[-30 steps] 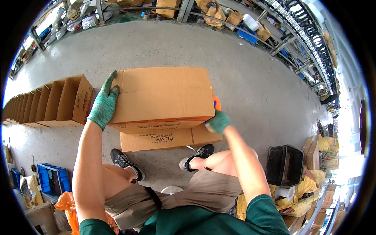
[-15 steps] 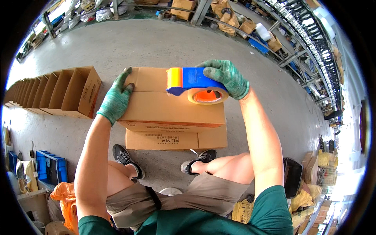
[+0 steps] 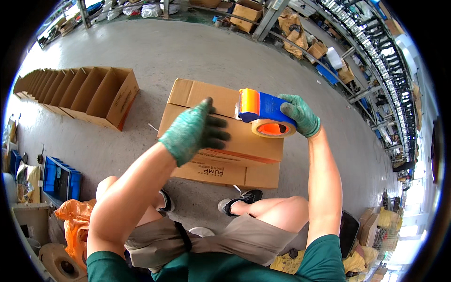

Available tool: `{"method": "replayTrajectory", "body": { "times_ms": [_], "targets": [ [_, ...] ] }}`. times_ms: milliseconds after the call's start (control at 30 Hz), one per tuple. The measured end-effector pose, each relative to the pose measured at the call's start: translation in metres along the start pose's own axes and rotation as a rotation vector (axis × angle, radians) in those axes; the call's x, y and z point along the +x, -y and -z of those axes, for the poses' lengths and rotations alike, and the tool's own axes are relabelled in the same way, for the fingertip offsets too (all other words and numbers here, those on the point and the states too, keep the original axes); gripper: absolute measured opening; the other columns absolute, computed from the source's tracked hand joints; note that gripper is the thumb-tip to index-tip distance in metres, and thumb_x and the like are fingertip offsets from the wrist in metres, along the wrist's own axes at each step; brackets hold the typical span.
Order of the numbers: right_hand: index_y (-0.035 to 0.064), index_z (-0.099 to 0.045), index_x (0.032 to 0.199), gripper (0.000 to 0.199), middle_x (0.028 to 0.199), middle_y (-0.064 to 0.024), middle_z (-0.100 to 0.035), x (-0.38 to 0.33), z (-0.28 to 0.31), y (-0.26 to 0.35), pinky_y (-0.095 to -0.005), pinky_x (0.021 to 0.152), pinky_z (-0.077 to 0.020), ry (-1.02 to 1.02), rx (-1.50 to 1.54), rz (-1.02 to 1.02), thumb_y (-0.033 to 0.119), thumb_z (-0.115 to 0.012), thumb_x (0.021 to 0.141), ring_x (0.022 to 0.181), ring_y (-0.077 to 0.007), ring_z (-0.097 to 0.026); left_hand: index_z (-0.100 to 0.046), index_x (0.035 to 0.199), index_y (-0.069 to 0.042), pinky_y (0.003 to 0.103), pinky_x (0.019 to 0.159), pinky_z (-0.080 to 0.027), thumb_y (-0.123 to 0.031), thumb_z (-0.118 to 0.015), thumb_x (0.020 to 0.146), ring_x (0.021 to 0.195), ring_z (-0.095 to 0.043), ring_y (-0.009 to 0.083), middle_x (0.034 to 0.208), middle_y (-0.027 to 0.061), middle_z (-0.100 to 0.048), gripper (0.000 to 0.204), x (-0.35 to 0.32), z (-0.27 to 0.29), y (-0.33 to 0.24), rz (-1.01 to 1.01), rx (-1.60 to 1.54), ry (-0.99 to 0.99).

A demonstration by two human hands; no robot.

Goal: The person sits on the floor in a warehouse and repeatedly tapes cardboard boxes. They pick up a box, fold the flaps, and use a handheld tape dispenser to seal the top seam. After sealing, they place the box on a growing stack and retrieve another box to repeat the process.

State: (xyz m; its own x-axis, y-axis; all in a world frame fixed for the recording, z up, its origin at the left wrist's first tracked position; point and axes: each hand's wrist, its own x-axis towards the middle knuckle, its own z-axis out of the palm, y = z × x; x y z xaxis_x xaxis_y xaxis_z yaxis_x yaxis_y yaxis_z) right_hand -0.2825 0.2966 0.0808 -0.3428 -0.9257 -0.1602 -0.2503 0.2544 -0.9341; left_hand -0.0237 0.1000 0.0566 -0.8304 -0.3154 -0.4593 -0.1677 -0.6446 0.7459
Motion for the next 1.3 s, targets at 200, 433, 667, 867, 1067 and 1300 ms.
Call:
{"method": "replayTrajectory", "body": {
  "times_ms": [200,433,667,867,1067,1300],
  "targets": [
    [0.0041,-0.071,0.099,0.047,0.088,0.0007,-0.07,-0.001,-0.005,0.004,-0.023,0.075,-0.0509,0.002,0.118,0.001,0.049,-0.077,0.087,0.082,-0.0073,-0.061,-0.057,0.118,0.0,0.045,0.075,-0.06,-0.061,-0.04,0.103,0.083,-0.068,0.0294,0.095,0.0142,-0.065,0.064,0.019,-0.038,0.013,0.187,-0.227,0.079],
    [0.0029,-0.072,0.1,0.053,0.087,0.0011,-0.068,-0.001,-0.001,0.003,-0.0258,0.074,-0.0503,0.004,-0.026,0.033,0.054,-0.075,0.086,0.081,-0.0072,-0.059,-0.061,0.114,-0.006,0.035,0.056,-0.054,-0.036,-0.045,0.108,0.073,-0.065,0.0197,0.089,0.0081,-0.066,0.034,0.017,-0.06,0.028,-0.081,-0.124,-0.09],
    [0.0033,-0.071,0.098,0.058,0.081,0.002,-0.065,0.005,-0.017,0.027,-0.0269,0.069,-0.0491,0.046,-0.179,0.066,0.059,-0.076,0.082,0.076,-0.0071,-0.057,-0.058,0.095,-0.001,0.034,0.055,-0.048,-0.026,-0.05,0.107,0.062,-0.058,0.016,0.077,0.0101,-0.064,0.029,0.037,-0.024,0.018,-0.485,0.556,-0.372],
    [0.0037,-0.07,0.097,0.059,0.079,0.0017,-0.061,0.013,-0.019,0.045,-0.0285,0.065,-0.0474,0.113,-0.366,-0.023,0.061,-0.074,0.082,0.074,-0.008,-0.054,-0.058,0.094,-0.003,0.033,0.062,-0.053,-0.022,-0.048,0.107,0.069,-0.06,0.0165,0.084,0.0084,-0.064,0.026,0.044,0.106,-0.016,-0.628,0.497,-0.685],
    [0.0043,-0.07,0.094,0.055,0.075,0.0009,-0.061,0.024,-0.041,0.062,-0.0299,0.063,-0.0476,0.125,-0.449,-0.074,0.058,-0.074,0.084,0.07,-0.0083,-0.054,-0.054,0.106,-0.003,0.037,0.063,-0.062,-0.02,-0.048,0.106,0.068,-0.068,0.0242,0.084,0.0108,-0.062,0.018,0.037,0.113,-0.008,-0.481,-0.097,-0.531],
    [0.0051,-0.073,0.092,0.06,0.076,-0.0044,-0.067,0.027,-0.046,0.073,-0.0304,0.064,-0.051,0.145,-0.473,-0.16,0.064,-0.077,0.078,0.07,-0.0124,-0.061,-0.059,0.109,0.002,0.034,0.071,-0.061,-0.019,-0.047,0.106,0.074,-0.067,0.0203,0.095,0.0126,-0.066,0.024,0.045,0.125,0.008,-0.415,-0.005,-0.554]
  ]
}}
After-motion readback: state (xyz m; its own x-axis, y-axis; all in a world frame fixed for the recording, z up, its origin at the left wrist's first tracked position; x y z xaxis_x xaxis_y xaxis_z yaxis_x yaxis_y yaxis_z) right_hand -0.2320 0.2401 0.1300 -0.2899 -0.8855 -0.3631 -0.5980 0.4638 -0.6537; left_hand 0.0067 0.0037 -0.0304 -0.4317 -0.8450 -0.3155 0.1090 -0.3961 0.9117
